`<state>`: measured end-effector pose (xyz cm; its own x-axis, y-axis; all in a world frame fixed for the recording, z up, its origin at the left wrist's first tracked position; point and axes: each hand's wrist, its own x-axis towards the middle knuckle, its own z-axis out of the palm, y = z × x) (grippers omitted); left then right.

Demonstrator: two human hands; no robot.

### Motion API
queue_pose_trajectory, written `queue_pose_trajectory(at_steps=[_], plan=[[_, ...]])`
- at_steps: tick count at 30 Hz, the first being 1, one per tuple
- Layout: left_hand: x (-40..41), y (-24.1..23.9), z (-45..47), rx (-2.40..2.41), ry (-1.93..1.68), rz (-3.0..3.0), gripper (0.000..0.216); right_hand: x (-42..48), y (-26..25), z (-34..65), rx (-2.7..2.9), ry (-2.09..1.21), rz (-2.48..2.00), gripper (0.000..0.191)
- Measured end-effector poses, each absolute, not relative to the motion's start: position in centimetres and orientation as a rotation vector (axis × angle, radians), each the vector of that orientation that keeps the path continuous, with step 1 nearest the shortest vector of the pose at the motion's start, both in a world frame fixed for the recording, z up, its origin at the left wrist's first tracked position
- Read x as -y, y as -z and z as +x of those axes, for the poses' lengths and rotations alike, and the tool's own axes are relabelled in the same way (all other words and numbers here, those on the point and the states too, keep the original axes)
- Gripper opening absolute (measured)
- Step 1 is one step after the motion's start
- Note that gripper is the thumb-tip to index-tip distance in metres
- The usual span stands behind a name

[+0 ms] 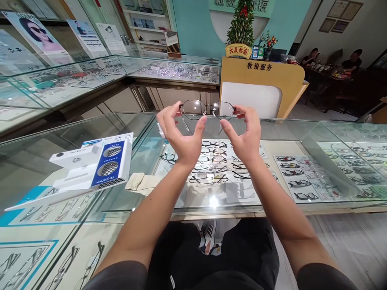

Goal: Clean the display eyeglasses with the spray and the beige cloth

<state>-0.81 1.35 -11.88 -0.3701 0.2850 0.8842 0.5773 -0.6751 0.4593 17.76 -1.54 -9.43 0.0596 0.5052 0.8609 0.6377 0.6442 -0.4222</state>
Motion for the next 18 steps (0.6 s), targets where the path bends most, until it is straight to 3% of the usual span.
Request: queue_pose_trajectory(at_steps=[18], plan=[[-0.3,12.8,0.3,1.055,2.075,-1.775,0.066,3.0,11.0,18.8,1.399,0.137,-0.916,0.042]])
